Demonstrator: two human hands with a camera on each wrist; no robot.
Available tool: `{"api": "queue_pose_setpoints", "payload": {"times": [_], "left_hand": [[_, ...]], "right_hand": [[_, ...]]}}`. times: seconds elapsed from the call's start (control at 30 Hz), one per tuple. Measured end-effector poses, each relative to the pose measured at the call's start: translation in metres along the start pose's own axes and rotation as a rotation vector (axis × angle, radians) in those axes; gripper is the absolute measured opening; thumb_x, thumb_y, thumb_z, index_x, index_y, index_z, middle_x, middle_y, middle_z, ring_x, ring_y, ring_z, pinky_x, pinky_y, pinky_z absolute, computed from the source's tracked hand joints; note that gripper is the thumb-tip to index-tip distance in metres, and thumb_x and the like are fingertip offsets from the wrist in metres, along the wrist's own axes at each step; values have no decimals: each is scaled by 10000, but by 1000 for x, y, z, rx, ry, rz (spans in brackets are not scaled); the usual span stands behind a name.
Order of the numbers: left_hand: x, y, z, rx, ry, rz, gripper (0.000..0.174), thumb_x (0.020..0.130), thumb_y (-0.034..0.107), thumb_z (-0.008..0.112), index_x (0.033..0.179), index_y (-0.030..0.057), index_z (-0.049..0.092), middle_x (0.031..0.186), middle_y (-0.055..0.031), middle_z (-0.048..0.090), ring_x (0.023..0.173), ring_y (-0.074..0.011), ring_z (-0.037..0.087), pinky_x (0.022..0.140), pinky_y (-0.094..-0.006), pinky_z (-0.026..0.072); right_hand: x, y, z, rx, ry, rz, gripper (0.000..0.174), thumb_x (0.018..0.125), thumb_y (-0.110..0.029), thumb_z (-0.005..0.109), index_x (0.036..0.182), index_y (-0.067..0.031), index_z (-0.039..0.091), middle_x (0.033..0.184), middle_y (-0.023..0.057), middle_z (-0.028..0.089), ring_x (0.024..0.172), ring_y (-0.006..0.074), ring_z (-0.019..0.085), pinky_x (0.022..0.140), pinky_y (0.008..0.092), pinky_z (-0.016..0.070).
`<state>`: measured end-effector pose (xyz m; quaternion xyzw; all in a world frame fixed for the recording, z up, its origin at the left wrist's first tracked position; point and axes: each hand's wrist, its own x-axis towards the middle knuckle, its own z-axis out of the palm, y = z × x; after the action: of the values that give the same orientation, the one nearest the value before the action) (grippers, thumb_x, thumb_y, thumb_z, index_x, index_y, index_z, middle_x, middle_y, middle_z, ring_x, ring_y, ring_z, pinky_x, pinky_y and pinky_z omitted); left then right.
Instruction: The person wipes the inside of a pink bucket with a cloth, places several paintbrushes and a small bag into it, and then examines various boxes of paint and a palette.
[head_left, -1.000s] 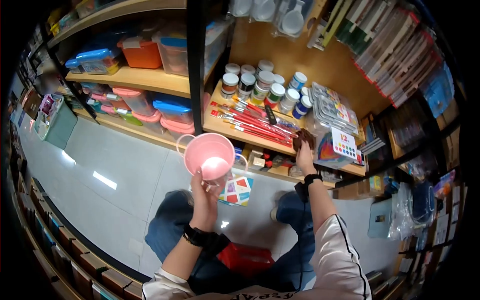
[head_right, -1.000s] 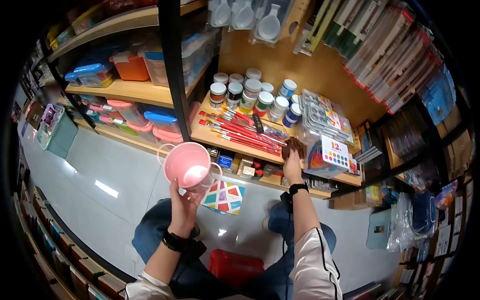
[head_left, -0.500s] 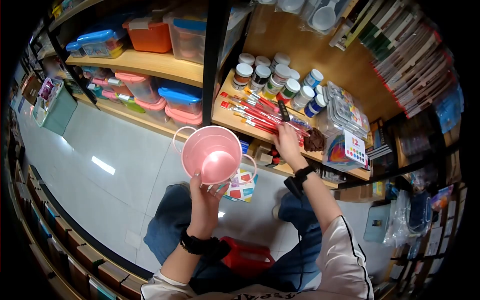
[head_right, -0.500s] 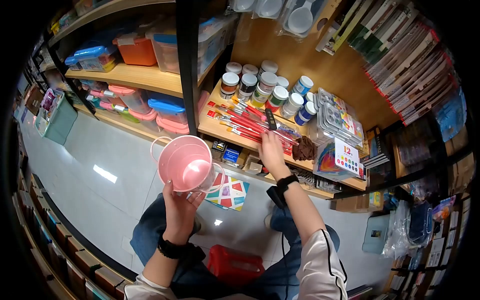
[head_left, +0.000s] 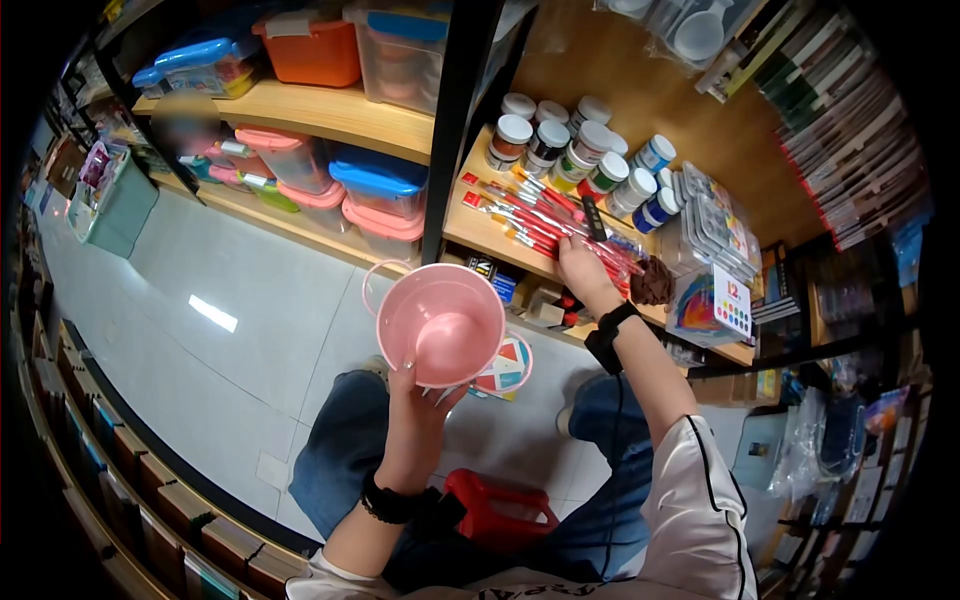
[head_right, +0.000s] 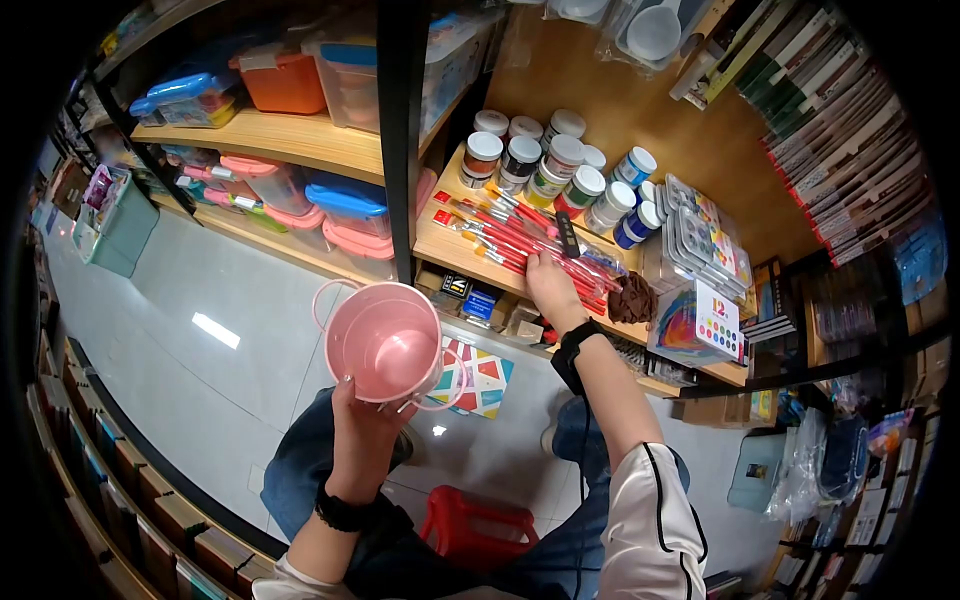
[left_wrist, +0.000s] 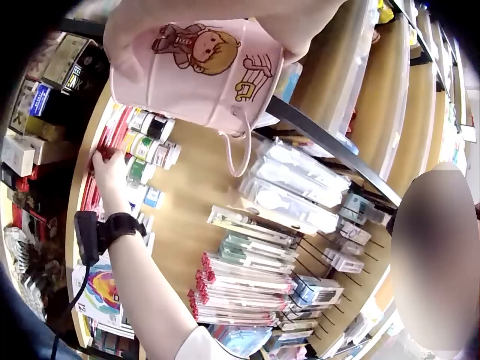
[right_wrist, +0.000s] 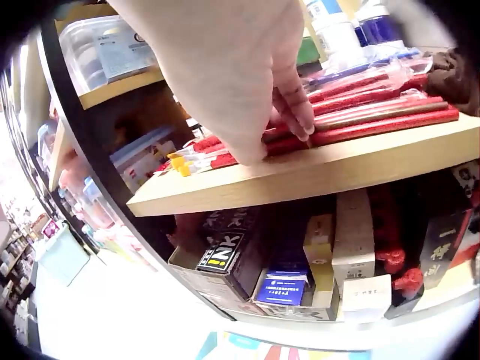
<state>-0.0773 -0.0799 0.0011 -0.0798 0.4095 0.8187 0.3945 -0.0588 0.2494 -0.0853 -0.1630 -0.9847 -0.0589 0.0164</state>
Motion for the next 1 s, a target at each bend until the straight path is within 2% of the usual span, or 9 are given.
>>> {"api": "queue_pose_setpoints", "payload": {"times": [0.4,0.67,0.73,0.8,0.83,0.87,0.93,0.97,1.0], "left_hand": [[2,-6,-6,72,-18,-9,557,853,474,443,1247,89,362,1225,-77,460,1106,-205,471,934,-381,374],[4,-11,2,129,-2,-3,561,851,454,445,1259,92,315,1246,-88,430,1124,-209,449,936,-371,373],[7,-14,3,95,-12,11,637,838,390,519,1293,70,208,1209,-130,396,1095,-213,455,900,-364,393],[10,-19,4,101,2,-4,650,837,379,530,1295,58,198,1186,-135,403,1070,-208,466,899,-355,396],[11,-21,4,111,24,-21,663,835,367,541,1296,47,189,1164,-139,410,1044,-204,477,898,-346,399],[11,-23,7,109,20,-17,663,835,367,541,1296,47,189,1164,-139,410,1044,-204,477,898,-346,399],[10,-28,13,210,52,-3,632,837,389,509,1291,51,227,1189,-102,400,1071,-213,466,905,-356,401],[10,-30,14,205,50,-1,632,837,389,509,1291,51,227,1189,-102,400,1071,-213,466,905,-356,401],[11,-33,16,203,48,-6,643,834,382,522,1293,51,216,1183,-104,399,1072,-212,464,906,-353,400]], "right_hand": [[15,-12,13,-270,-127,43,155,830,-118,455,961,-44,492,921,122,558,772,236,630,597,329,516],[6,4,6,-351,79,-24,159,821,-115,464,965,-46,470,904,93,543,772,206,610,586,324,509],[4,12,-8,-355,94,-30,201,813,-96,467,1002,-31,455,907,96,534,769,216,609,588,316,510],[1,17,-24,-285,102,8,281,790,-60,484,1062,-14,432,910,96,519,769,226,608,603,315,513],[-3,17,-39,-134,79,44,320,793,-39,485,1095,19,397,888,164,539,761,311,597,616,376,499],[-6,16,-51,-137,84,44,320,793,-39,485,1095,19,397,888,164,539,761,311,597,616,376,499],[-11,11,-77,362,148,249,279,828,-60,469,1069,43,374,869,249,550,769,405,561,643,446,463],[-19,7,-93,516,270,200,251,872,-107,440,1051,46,354,860,303,546,784,458,527,653,478,428],[-25,1,-111,511,272,196,251,872,-107,440,1051,46,354,860,303,546,784,458,527,653,478,428]]}}
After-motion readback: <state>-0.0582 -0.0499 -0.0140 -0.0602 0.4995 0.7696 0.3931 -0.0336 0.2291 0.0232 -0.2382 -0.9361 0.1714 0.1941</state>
